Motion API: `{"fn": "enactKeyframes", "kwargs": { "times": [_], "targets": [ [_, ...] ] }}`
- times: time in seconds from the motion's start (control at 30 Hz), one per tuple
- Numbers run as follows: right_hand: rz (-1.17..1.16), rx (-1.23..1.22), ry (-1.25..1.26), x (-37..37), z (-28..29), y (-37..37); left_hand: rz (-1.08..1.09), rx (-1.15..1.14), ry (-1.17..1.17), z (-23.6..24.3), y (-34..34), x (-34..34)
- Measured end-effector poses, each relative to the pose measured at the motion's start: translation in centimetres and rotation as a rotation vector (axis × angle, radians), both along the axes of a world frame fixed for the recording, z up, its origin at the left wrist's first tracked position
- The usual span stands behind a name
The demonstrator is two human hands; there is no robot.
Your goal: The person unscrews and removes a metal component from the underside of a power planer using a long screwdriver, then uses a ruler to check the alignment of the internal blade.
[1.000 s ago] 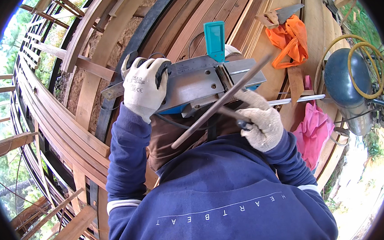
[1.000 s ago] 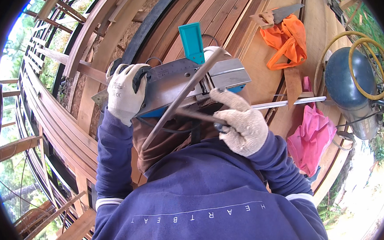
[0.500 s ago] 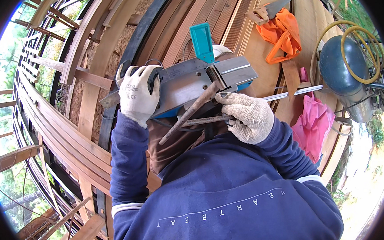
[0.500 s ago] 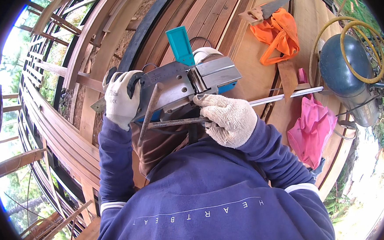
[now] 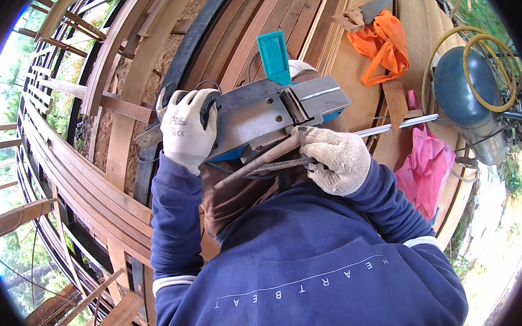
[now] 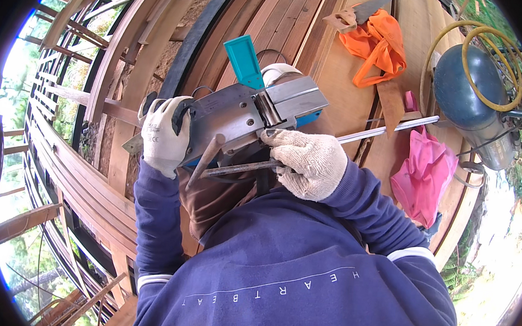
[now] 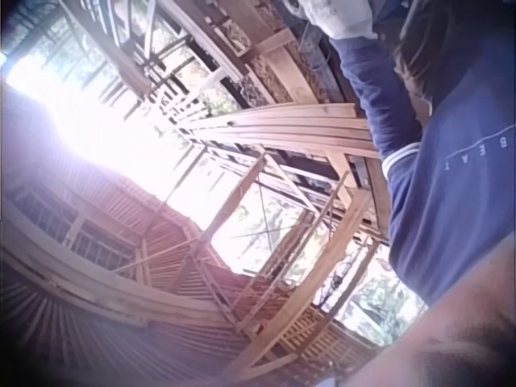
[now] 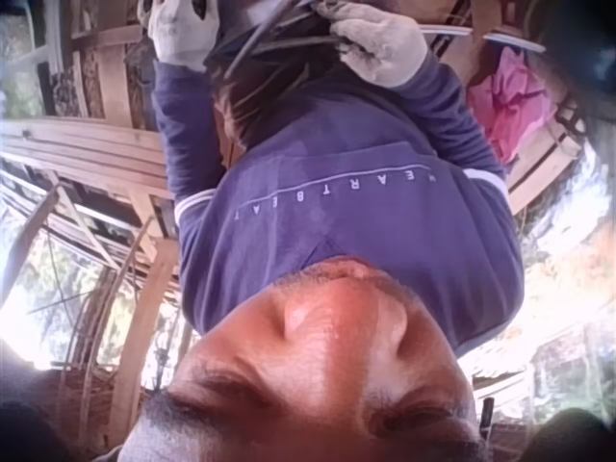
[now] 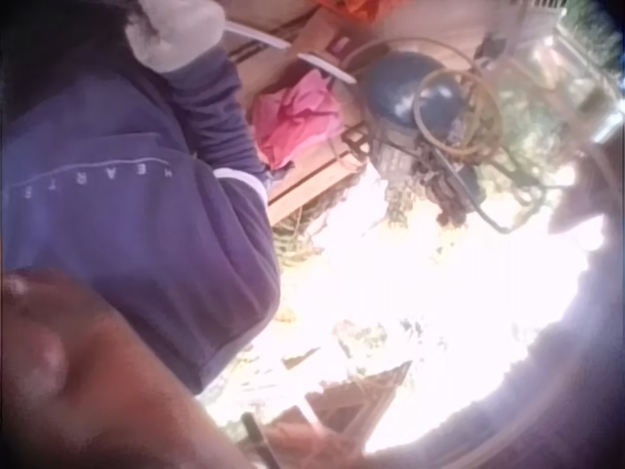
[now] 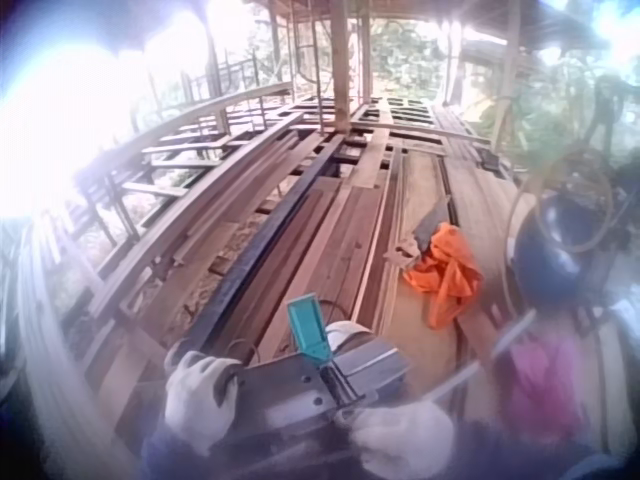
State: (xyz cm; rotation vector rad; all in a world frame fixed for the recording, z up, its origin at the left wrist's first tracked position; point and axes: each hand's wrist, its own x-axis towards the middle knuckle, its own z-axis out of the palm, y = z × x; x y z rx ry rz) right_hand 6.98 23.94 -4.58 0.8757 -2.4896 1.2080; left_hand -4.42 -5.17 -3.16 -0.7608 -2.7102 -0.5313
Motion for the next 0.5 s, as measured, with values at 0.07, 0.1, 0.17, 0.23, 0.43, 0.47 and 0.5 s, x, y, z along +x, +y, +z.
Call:
{"fn": "enactKeyframes", "kwargs": {
  "times": [0.07, 0.1, 0.17, 0.23, 0.43, 0.47, 0.5],
  "targets": [
    [0.013, 0.021, -0.045, 0.17, -0.3, -0.07, -0.003, -0.004, 0.004, 0.03, 0.03, -0.02],
    [0.014, 0.001, -0.033, 0.13, -0.49, -0.08, -0.006, -0.003, 0.01, 0.0, 0.03, -0.04],
    [0.016, -0.038, -0.009, 0.0, -0.77, -0.1, -0.007, -0.012, 0.028, -0.07, -0.01, -0.04],
    [-0.015, -0.008, 0.01, 0.02, -0.25, -0.14, -0.004, -0.034, 0.048, -0.22, -0.08, -0.07],
    [-0.077, 0.017, 0.02, 0.95, -0.96, 0.49, 0.019, 0.012, -0.017, -0.2, -0.03, 0.08],
    [-0.07, -0.004, 0.01, 0.98, -0.95, 0.31, 0.013, -0.002, -0.003, -0.2, 0.0, 0.15],
    [-0.062, -0.025, 0.004, 0.9, -0.87, 0.15, 0.008, -0.016, 0.014, -0.05, 0.0, 0.17]
  ]
}}
